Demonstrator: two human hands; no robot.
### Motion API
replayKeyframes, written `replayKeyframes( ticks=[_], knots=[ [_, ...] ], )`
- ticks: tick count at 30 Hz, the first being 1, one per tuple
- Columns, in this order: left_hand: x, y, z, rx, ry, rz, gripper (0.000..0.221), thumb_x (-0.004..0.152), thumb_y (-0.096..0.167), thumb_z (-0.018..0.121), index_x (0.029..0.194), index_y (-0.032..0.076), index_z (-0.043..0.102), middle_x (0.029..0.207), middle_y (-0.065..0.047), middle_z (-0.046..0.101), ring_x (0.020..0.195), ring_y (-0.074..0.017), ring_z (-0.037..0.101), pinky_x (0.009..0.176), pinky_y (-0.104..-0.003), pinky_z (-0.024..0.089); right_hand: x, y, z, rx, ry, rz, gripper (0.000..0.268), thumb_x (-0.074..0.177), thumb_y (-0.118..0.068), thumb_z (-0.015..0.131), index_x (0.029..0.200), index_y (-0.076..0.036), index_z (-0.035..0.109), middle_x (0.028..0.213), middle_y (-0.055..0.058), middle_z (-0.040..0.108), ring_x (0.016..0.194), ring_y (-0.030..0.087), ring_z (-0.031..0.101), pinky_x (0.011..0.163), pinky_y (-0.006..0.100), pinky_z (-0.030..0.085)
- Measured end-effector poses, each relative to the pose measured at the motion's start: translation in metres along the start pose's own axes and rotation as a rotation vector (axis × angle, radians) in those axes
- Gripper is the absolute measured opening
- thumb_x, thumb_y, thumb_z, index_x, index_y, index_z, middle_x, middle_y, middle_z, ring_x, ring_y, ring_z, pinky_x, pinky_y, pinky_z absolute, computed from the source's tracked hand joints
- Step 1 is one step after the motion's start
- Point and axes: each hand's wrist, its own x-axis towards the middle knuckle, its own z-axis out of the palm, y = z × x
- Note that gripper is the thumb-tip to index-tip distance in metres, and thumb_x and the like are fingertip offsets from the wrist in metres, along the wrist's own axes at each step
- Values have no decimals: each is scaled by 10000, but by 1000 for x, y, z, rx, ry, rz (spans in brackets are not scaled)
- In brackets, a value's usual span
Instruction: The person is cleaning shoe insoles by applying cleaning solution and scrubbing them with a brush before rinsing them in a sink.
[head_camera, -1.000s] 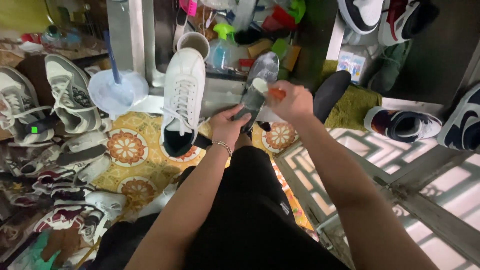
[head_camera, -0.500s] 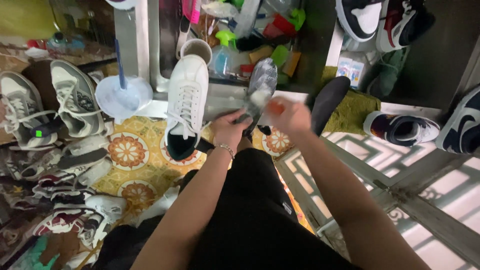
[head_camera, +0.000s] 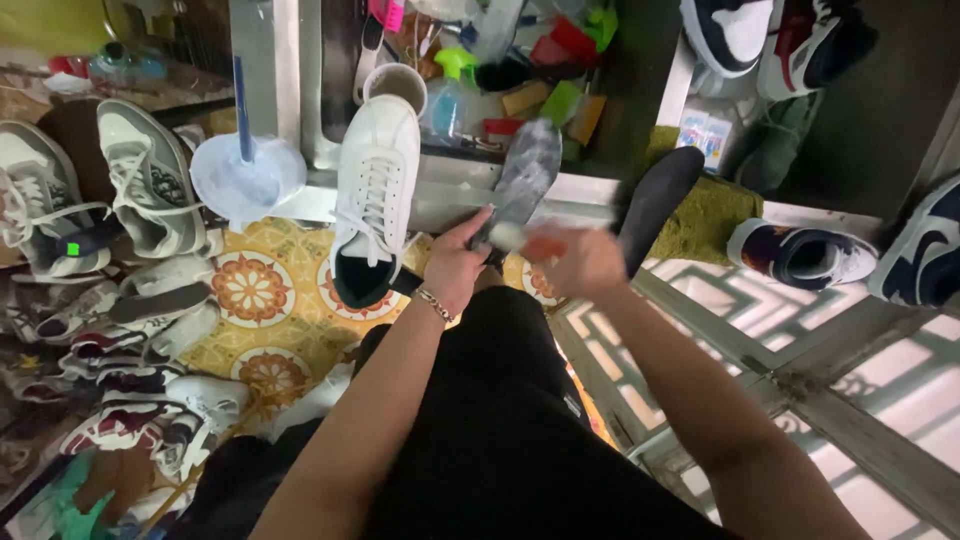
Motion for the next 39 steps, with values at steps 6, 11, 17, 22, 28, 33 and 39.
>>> replayKeyframes(
  ticks=[6, 11, 17, 22, 28, 33, 39],
  knots=[
    [12, -17, -20, 58, -64, 69, 691, 1166, -77, 708, 1807, 181, 692, 1771, -216, 647, 1503, -227, 626, 1278, -439, 622, 6, 0, 9, 69, 13, -143, 412, 884, -453, 920, 1296, -451, 932, 1109, 14, 953, 1090, 362, 911, 975, 512, 726],
    [21, -21, -15, 1, -107, 90, 754, 1141, -90, 735, 1814, 247, 690, 1711, -70, 704, 1433, -122, 620, 1241, -394, 640, 42, 32, 15, -19, 164, -60, 379, 935, -594, 920, 1313, -583, 899, 1000, -60, 908, 987, 291, 900, 927, 464, 734],
    [37, -59, -40, 125, -96, 94, 757, 1165, -99, 649, 1822, 276, 681, 1694, 3, 689, 1409, -138, 627, 1189, -339, 608, 25, 13, 26, 103, 48, -106, 433, 846, -550, 944, 1278, -531, 917, 1026, -43, 952, 1016, 333, 924, 928, 512, 750],
    [13, 17, 5, 256, -16, 361, 698, 1114, -72, 678, 1778, 143, 708, 1789, -204, 732, 1627, -184, 592, 1262, -418, 609, 109, 25, -25, 478, 356, 340, 486, 1172, -657, 779, 1467, -279, 855, 1219, 19, 926, 1141, 262, 888, 984, 495, 714],
    [83, 39, 26, 309, 60, 478, 709, 1109, -100, 716, 1769, 160, 716, 1810, -102, 709, 1749, -240, 553, 1399, -414, 522, 228, -33, -24, 1422, 69, 555, 801, 1045, -524, 1008, 1563, 2, 699, 1220, 126, 732, 1087, 317, 748, 840, 581, 720],
    [128, 69, 40, 372, 195, 413, 682, 1115, -57, 697, 1739, 209, 763, 1774, -195, 729, 1755, -385, 548, 1371, -524, 528, 327, -18, 8, 1421, 61, 561, 289, 1053, -213, 977, 1178, -83, 751, 930, 41, 674, 815, 252, 727, 639, 418, 647],
    [207, 74, 53, 229, 310, 204, 678, 1202, -83, 631, 1775, 264, 732, 1838, -168, 670, 1743, -373, 575, 1370, -509, 553, 369, -22, -3, 1660, 250, 494, 477, 995, 74, 990, 933, -214, 615, 810, -55, 633, 730, 188, 745, 666, 372, 636]
  ],
)
